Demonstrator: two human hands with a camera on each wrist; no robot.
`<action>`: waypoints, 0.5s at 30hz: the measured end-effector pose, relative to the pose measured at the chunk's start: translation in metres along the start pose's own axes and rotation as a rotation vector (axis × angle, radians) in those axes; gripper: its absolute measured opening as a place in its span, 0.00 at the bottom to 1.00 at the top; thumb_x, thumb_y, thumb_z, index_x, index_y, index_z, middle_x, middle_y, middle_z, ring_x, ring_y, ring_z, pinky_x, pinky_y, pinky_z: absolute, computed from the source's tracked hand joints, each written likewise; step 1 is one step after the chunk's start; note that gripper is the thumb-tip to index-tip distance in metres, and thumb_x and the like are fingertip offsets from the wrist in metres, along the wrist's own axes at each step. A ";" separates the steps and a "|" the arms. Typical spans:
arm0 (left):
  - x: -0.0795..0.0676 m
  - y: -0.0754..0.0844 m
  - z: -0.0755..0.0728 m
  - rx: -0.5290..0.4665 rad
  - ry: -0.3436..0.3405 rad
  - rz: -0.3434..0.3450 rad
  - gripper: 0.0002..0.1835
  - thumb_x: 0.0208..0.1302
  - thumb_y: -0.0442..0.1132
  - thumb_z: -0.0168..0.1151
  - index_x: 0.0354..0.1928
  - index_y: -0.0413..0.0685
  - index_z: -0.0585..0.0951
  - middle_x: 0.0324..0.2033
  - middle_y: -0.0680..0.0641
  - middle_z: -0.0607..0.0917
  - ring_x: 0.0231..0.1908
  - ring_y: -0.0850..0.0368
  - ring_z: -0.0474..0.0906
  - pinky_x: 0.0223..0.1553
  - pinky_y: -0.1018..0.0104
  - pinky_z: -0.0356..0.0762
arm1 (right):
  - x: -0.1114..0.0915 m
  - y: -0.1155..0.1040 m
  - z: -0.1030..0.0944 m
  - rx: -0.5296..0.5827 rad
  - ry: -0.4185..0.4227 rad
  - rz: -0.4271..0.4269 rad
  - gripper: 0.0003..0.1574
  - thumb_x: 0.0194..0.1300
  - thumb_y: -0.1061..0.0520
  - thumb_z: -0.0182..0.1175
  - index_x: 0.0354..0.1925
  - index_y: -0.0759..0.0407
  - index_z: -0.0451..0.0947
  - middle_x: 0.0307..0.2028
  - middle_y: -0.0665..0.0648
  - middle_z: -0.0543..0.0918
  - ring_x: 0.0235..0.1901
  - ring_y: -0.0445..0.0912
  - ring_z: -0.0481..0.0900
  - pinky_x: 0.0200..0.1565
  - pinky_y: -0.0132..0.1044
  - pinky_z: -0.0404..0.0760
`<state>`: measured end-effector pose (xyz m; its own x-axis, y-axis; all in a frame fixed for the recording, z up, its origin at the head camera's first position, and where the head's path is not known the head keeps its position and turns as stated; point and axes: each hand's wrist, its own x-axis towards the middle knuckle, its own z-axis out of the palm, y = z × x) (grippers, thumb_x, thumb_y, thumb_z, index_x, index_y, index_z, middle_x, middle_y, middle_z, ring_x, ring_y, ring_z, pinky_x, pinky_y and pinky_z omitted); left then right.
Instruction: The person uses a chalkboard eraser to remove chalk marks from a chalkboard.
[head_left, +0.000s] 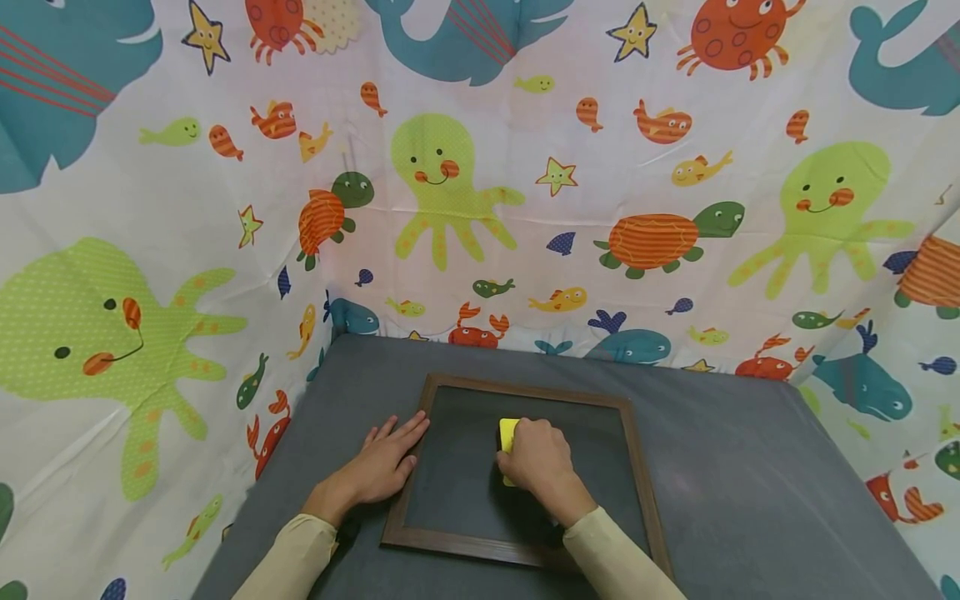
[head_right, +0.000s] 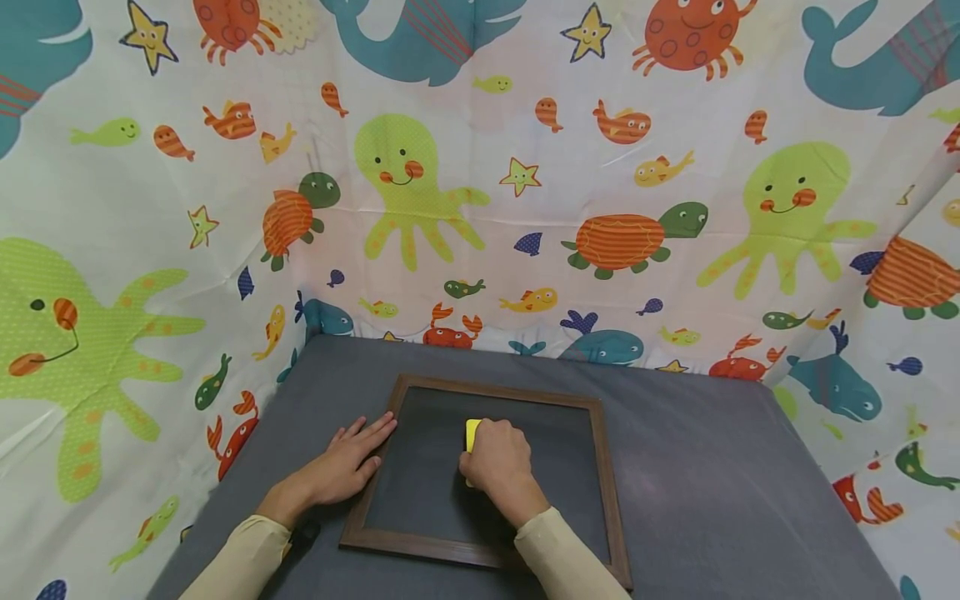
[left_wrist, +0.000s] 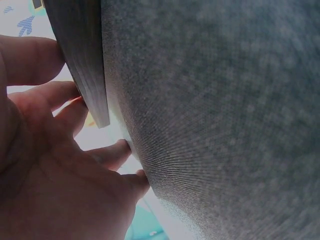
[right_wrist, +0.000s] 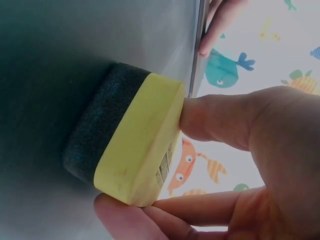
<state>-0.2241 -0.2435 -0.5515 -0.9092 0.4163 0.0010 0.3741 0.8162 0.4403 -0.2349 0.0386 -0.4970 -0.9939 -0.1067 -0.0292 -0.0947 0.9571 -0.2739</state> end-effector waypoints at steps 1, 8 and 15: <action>0.000 0.000 0.000 -0.001 -0.001 0.000 0.32 0.76 0.41 0.52 0.79 0.52 0.58 0.79 0.50 0.54 0.76 0.30 0.47 0.69 0.25 0.45 | 0.000 0.000 0.000 0.001 -0.001 0.000 0.25 0.54 0.41 0.71 0.36 0.59 0.79 0.24 0.55 0.75 0.21 0.49 0.73 0.23 0.41 0.75; 0.000 0.001 -0.001 -0.005 -0.003 -0.002 0.33 0.76 0.42 0.52 0.79 0.52 0.57 0.79 0.50 0.54 0.76 0.30 0.47 0.69 0.25 0.45 | 0.000 0.004 -0.003 0.002 -0.008 0.004 0.26 0.54 0.41 0.71 0.38 0.60 0.79 0.25 0.55 0.76 0.21 0.49 0.73 0.23 0.41 0.75; 0.000 0.002 -0.003 -0.007 -0.005 -0.008 0.32 0.76 0.42 0.52 0.79 0.52 0.58 0.79 0.50 0.54 0.76 0.30 0.47 0.69 0.26 0.45 | 0.000 0.008 -0.006 0.004 -0.007 0.005 0.26 0.54 0.41 0.71 0.38 0.60 0.79 0.25 0.56 0.76 0.21 0.49 0.73 0.22 0.41 0.75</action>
<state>-0.2237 -0.2430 -0.5484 -0.9114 0.4115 -0.0070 0.3653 0.8166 0.4469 -0.2357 0.0482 -0.4930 -0.9939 -0.1034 -0.0376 -0.0890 0.9566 -0.2773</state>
